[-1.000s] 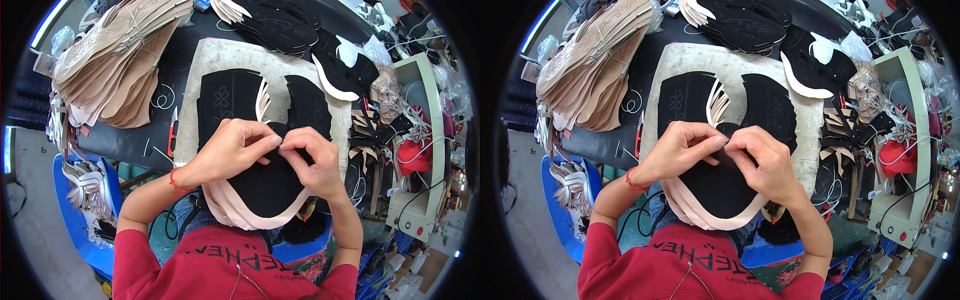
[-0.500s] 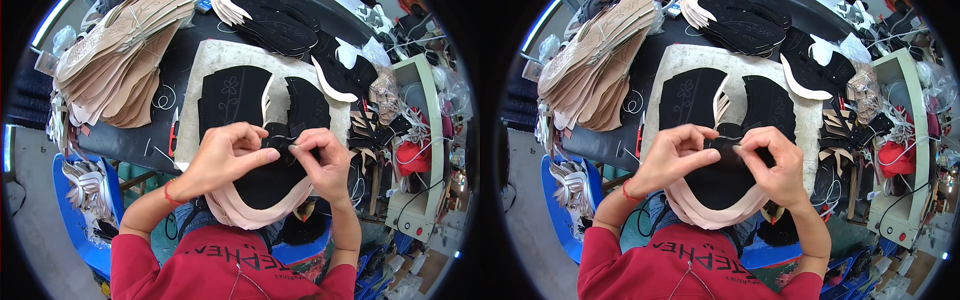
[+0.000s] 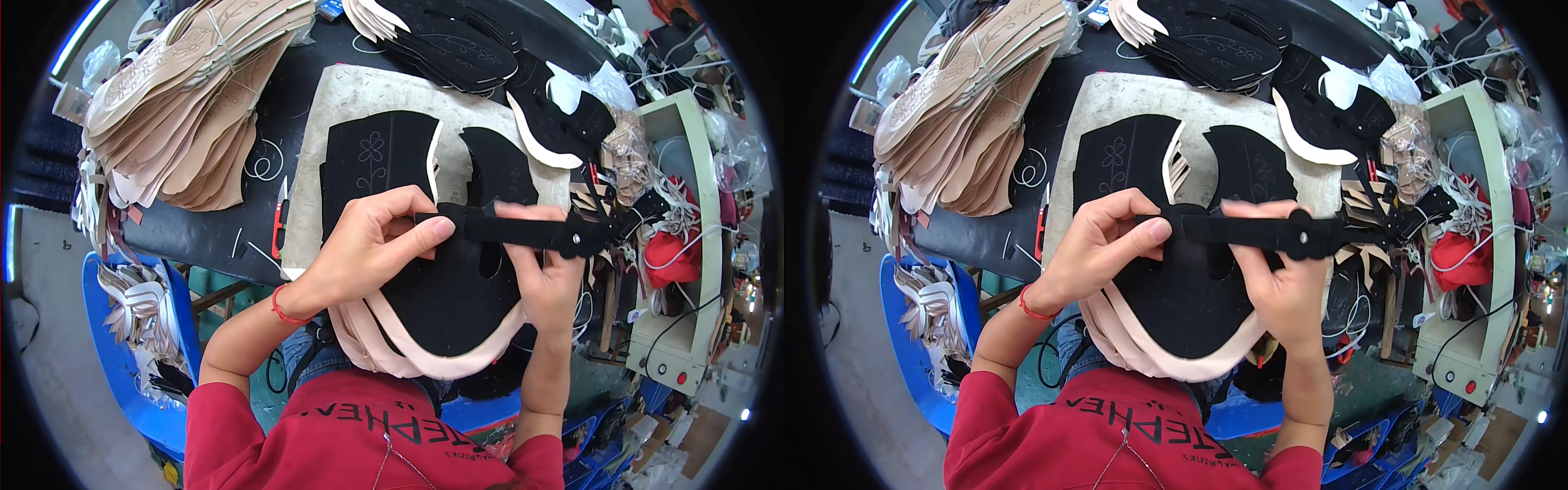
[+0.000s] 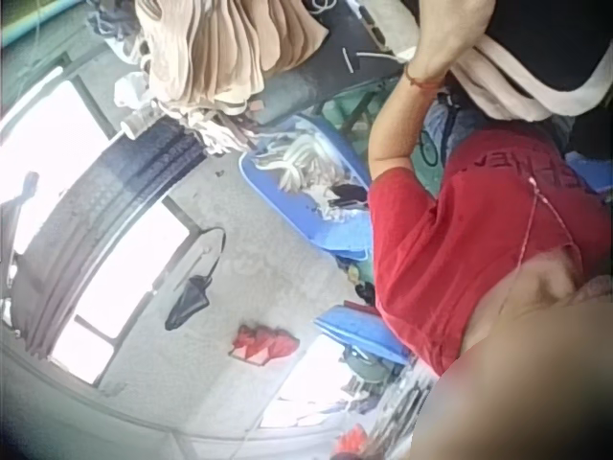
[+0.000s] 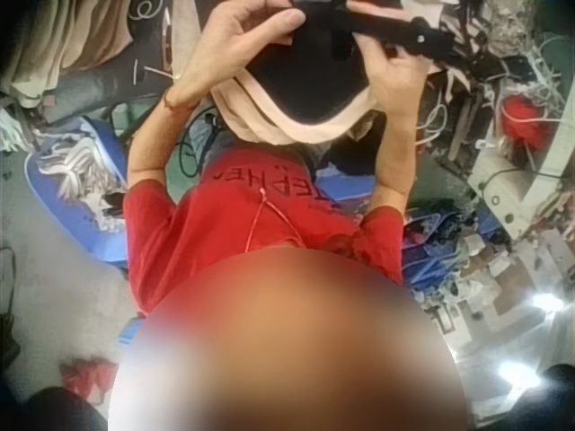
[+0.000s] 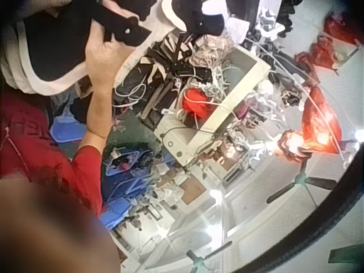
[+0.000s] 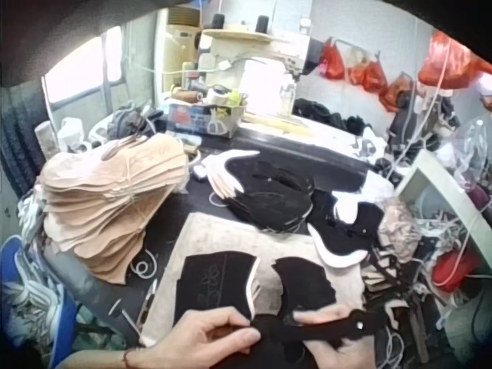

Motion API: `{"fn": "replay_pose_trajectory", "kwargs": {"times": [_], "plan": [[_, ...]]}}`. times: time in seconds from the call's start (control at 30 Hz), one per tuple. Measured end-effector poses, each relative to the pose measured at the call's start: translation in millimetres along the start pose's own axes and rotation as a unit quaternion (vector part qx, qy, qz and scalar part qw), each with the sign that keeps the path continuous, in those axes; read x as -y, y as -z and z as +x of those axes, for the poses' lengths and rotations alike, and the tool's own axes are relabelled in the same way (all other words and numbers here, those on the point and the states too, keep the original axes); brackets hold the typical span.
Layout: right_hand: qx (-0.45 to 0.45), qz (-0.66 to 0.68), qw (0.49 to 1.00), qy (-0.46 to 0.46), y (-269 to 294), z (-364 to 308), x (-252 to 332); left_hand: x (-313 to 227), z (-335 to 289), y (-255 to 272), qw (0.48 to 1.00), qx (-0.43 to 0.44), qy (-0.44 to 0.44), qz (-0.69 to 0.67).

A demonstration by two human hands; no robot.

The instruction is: Sorting and bundling leather shoe upper components in a factory.

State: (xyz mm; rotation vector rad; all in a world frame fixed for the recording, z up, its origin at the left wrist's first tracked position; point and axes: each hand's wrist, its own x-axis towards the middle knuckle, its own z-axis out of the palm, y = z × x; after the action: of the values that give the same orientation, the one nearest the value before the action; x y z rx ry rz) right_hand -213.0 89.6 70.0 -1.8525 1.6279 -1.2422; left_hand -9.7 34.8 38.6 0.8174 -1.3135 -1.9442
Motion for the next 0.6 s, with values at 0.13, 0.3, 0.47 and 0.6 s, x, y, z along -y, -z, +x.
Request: {"fn": "replay_pose_trajectory", "kwargs": {"times": [0.13,0.3,0.47,0.6], "plan": [[0.17,0.064,0.983,-0.028,-1,13,1,-2,-2,-5,0.995,-0.018,-0.003,0.097],[0.106,0.084,0.987,-0.081,-14,-2,-8,9,-2,2,0.999,0.0,-0.003,0.045],[0.101,0.073,0.983,-0.138,-5,1,-5,1,3,7,0.996,0.037,0.032,-0.071],[-0.041,-0.309,0.929,0.202,32,22,10,-7,-7,3,0.934,-0.151,-0.307,0.104]]}}
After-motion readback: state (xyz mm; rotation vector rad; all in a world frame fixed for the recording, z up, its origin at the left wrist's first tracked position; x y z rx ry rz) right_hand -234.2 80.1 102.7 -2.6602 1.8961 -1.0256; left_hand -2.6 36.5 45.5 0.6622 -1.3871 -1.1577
